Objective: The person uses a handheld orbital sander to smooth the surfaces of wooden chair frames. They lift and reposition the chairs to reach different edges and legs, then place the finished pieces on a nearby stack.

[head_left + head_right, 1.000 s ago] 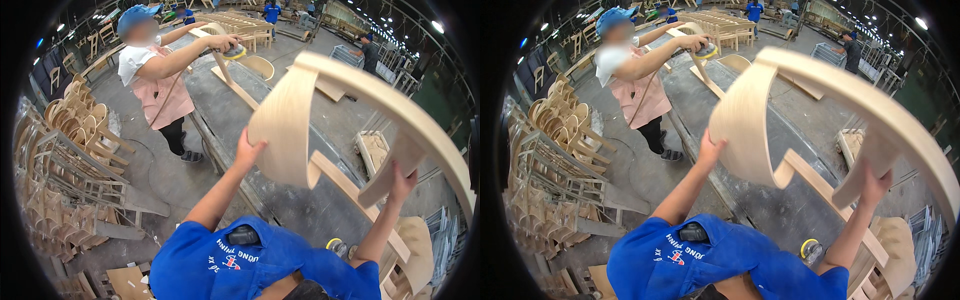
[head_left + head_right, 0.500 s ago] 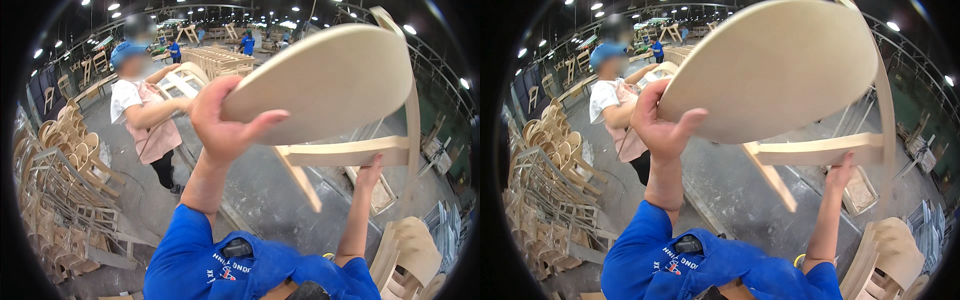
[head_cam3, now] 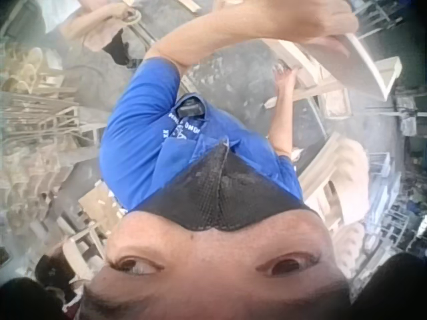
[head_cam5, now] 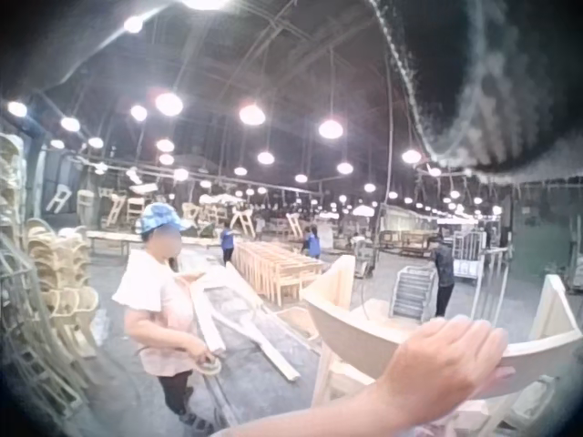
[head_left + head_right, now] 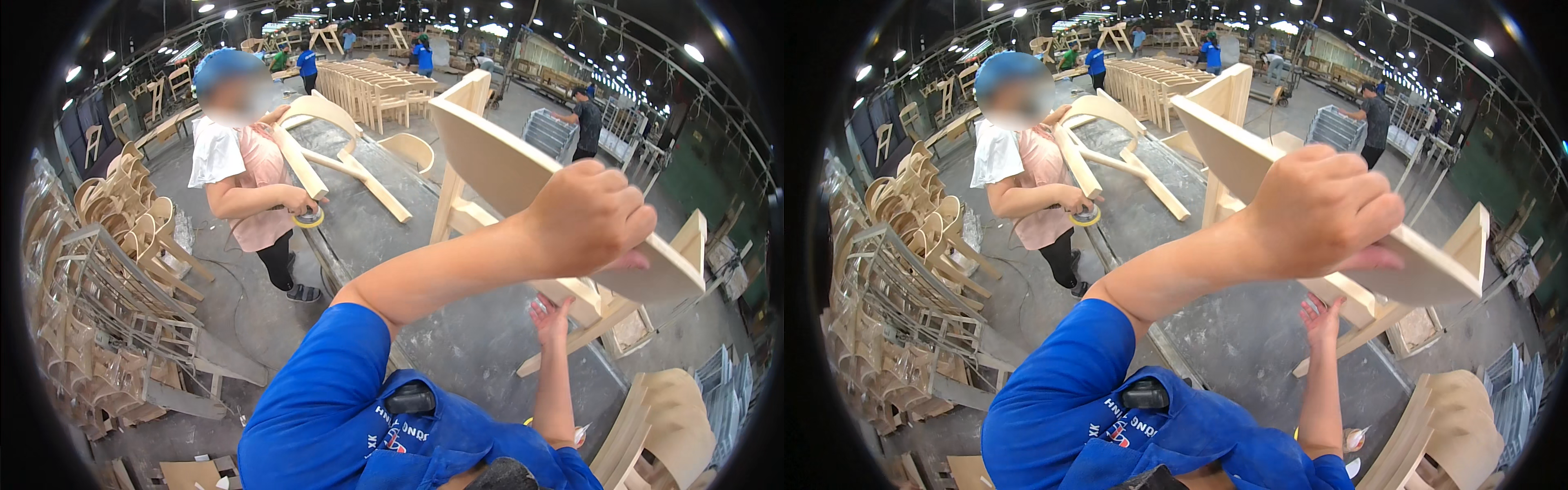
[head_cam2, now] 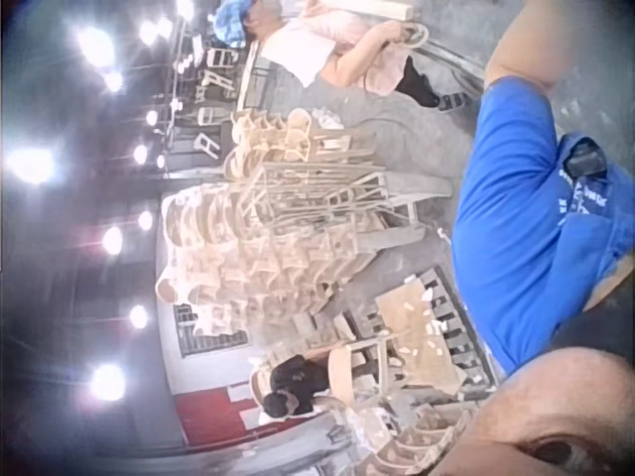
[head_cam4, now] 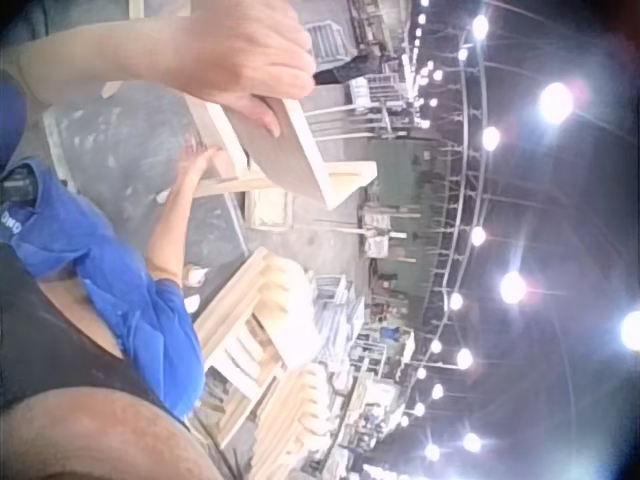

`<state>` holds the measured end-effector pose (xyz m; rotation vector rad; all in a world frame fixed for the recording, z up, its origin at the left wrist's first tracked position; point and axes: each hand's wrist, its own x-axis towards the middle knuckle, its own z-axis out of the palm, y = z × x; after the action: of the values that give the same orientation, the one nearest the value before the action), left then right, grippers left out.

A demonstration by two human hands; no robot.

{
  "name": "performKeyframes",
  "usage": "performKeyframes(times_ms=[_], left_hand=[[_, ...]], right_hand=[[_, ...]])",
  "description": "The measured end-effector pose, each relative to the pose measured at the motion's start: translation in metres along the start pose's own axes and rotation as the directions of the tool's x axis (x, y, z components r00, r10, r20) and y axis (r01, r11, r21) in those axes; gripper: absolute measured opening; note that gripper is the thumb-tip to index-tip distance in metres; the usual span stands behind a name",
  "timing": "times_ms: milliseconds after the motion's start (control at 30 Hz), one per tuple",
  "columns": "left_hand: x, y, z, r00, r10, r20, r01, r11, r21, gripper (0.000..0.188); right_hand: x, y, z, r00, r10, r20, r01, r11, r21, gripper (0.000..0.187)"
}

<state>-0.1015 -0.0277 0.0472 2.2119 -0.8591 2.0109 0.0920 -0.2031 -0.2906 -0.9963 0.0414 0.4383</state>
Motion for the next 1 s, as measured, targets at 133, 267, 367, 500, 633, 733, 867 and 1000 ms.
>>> performKeyframes(times_ms=[133,267,367,500,633,733,867,1000], left_hand=[[0.001,-0.011,0.027,0.999,-0.013,-0.048,0.012,1.0,-0.027,0.042],[0.003,-0.017,0.04,0.996,-0.026,-0.081,0.022,0.999,-0.05,0.042],[0.007,-0.02,0.046,0.994,-0.035,-0.1,0.029,0.998,-0.064,0.042],[0.009,-0.025,0.054,0.997,-0.054,-0.048,0.051,0.997,-0.055,0.043],[0.01,-0.031,0.06,0.997,-0.054,-0.048,0.051,0.996,-0.072,0.042],[0.012,-0.034,0.063,0.993,-0.046,-0.105,0.039,0.997,-0.068,0.042],[0.016,-0.035,0.074,0.995,-0.078,-0.065,0.074,0.996,-0.058,0.042],[0.022,-0.039,0.087,0.994,-0.108,-0.033,0.107,0.993,-0.05,0.04]], right_hand=[[-0.017,-0.034,-0.025,0.976,-0.066,0.207,0.135,0.931,-0.34,0.04],[-0.06,-0.085,-0.016,0.899,-0.361,0.249,0.436,0.799,-0.414,0.028],[-0.105,-0.119,0.008,0.772,-0.597,0.22,0.625,0.649,-0.433,0.018],[-0.152,-0.151,0.038,0.532,-0.8,0.277,0.783,0.34,-0.52,0.007],[-0.172,-0.153,0.049,0.442,-0.841,0.311,0.801,0.215,-0.558,0.008],[-0.175,-0.129,0.047,0.516,-0.808,0.285,0.747,0.262,-0.611,0.007],[-0.177,-0.084,0.035,0.628,-0.756,0.186,0.592,0.309,-0.745,0.004],[-0.201,-0.05,0.026,0.734,-0.655,0.181,0.413,0.218,-0.884,0.009]])
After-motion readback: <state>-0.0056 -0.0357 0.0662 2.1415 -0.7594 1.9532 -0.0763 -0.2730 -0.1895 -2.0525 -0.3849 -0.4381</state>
